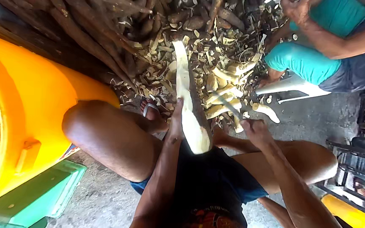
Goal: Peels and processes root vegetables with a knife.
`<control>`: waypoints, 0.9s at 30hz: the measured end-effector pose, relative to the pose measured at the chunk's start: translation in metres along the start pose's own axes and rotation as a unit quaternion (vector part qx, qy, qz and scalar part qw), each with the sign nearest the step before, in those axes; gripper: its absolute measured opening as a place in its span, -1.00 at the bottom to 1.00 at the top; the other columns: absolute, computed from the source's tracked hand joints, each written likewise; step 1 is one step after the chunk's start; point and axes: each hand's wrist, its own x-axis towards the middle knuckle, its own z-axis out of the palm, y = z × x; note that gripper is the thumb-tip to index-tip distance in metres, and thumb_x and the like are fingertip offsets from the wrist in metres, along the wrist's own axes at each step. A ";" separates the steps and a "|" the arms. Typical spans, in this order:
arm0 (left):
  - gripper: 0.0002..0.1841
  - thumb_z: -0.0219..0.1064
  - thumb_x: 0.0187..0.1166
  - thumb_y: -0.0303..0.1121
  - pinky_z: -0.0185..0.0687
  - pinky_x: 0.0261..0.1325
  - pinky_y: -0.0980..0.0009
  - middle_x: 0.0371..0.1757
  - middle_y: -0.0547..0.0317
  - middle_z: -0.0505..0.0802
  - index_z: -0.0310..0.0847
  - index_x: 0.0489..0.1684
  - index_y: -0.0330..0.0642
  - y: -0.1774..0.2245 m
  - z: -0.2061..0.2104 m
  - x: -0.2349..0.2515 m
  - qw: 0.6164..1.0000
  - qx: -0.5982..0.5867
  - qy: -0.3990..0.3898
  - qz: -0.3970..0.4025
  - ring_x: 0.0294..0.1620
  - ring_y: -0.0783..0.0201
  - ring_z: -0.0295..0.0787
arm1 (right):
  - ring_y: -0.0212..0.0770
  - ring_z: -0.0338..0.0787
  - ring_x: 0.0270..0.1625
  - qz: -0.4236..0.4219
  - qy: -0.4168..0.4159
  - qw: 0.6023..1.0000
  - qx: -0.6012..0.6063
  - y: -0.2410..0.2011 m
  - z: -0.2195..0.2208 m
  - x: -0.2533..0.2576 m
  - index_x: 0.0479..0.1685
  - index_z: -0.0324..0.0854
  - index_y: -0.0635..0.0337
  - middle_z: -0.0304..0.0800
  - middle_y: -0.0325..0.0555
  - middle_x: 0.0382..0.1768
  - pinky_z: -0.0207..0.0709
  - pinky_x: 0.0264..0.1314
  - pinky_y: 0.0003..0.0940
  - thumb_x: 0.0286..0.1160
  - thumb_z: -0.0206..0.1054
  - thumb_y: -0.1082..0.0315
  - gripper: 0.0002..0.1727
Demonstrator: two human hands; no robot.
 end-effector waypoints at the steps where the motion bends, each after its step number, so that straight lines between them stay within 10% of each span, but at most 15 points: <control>1: -0.49 -0.19 0.84 0.18 0.78 0.08 0.45 0.12 0.44 0.84 0.50 0.49 0.24 -0.003 0.000 -0.003 1.000 0.030 0.008 -0.003 0.05 0.57 0.78 | 0.19 0.84 -0.30 -0.057 -0.022 0.998 -0.002 -0.017 0.000 -0.014 -0.39 0.76 0.31 0.77 0.16 -0.51 0.65 -0.19 0.29 0.63 -0.25 -0.48 -0.01; 6: -0.51 -0.13 0.83 0.17 0.70 0.02 0.54 0.07 0.42 0.82 0.55 0.42 0.20 0.007 0.012 -0.007 0.994 0.079 0.079 -0.017 -0.04 0.64 0.74 | 0.03 0.74 -0.63 -0.212 0.029 0.970 -0.116 -0.050 0.016 -0.029 -0.57 0.70 0.16 0.63 -0.04 -0.75 0.56 -0.60 0.10 0.51 -0.09 -0.57 -0.07; 12: -0.45 -0.22 0.80 0.27 0.82 -0.10 0.41 -0.02 0.38 0.86 0.56 0.38 0.27 -0.003 -0.003 -0.002 0.998 0.019 -0.036 -0.047 -0.09 0.50 0.82 | 0.39 0.83 -0.29 -0.022 -0.001 0.989 -0.147 0.007 -0.010 0.002 -0.41 0.72 0.32 0.76 0.26 -0.52 0.57 -0.25 0.44 0.57 -0.10 -0.50 -0.05; 20: -0.46 -0.28 0.86 0.17 0.70 0.05 0.55 0.06 0.46 0.82 0.51 0.45 0.20 0.002 0.001 -0.005 0.995 0.090 0.024 -0.034 -0.02 0.64 0.74 | 0.21 0.81 -0.49 -0.136 0.005 0.982 -0.128 -0.031 0.006 -0.020 -0.50 0.74 0.25 0.71 0.11 -0.65 0.59 -0.46 0.26 0.53 -0.01 -0.49 -0.10; 27: -0.36 -0.29 0.85 0.20 0.83 0.07 0.26 0.04 0.11 0.87 0.53 0.49 0.02 -0.006 -0.001 -0.011 0.990 0.040 -0.098 -0.092 0.02 0.28 0.85 | 0.30 0.75 -0.14 0.188 0.085 0.978 0.015 0.044 -0.009 0.044 -0.32 0.68 0.40 0.71 0.30 -0.37 0.52 0.01 0.37 0.77 -0.19 -0.35 -0.09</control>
